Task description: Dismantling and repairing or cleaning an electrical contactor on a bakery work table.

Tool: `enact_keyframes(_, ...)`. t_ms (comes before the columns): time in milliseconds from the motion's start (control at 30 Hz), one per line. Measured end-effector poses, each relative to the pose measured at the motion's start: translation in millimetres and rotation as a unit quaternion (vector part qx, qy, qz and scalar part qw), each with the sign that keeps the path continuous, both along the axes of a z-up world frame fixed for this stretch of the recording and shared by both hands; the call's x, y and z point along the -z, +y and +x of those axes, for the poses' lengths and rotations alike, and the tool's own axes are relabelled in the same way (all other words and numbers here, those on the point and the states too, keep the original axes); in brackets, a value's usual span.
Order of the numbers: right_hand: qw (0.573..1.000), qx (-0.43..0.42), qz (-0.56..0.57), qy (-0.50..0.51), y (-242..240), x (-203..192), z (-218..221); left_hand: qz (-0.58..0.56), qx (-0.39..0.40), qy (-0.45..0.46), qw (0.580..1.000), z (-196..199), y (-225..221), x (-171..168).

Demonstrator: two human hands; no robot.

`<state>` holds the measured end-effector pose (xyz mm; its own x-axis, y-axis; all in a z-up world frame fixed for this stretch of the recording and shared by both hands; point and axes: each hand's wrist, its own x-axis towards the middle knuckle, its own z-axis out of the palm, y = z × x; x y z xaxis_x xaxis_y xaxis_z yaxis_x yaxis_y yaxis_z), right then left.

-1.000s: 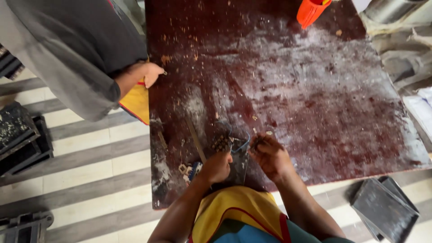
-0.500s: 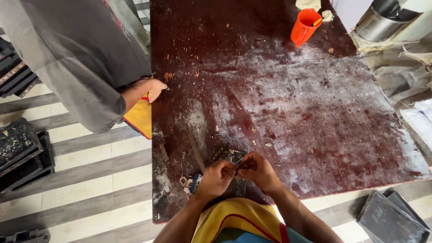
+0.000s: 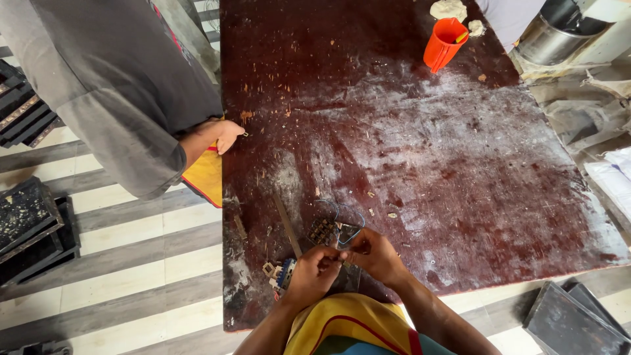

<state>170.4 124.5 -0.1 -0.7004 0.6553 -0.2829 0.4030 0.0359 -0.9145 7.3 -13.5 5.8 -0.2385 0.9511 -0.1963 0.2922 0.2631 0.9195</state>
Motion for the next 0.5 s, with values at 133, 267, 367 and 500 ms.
enact_keyframes(133,0.997,0.006,-0.040,0.072,5.1,31.2,1.1,-0.018,-0.012,-0.205,0.979,-2.5,-2.6,35.9)
enact_keyframes(267,0.953,0.070,-0.136,0.263,5.0,8.4,-11.7,-0.010,0.051,-0.190,0.980,1.2,-0.5,15.3)
enact_keyframes(367,0.925,0.067,-0.165,0.335,6.8,-2.0,-20.6,-0.016,0.079,-0.150,0.985,4.3,0.0,4.1)
enact_keyframes(500,0.780,0.012,-0.383,0.494,5.8,-32.7,-21.3,0.080,0.022,-0.029,0.996,12.6,1.3,-8.8)
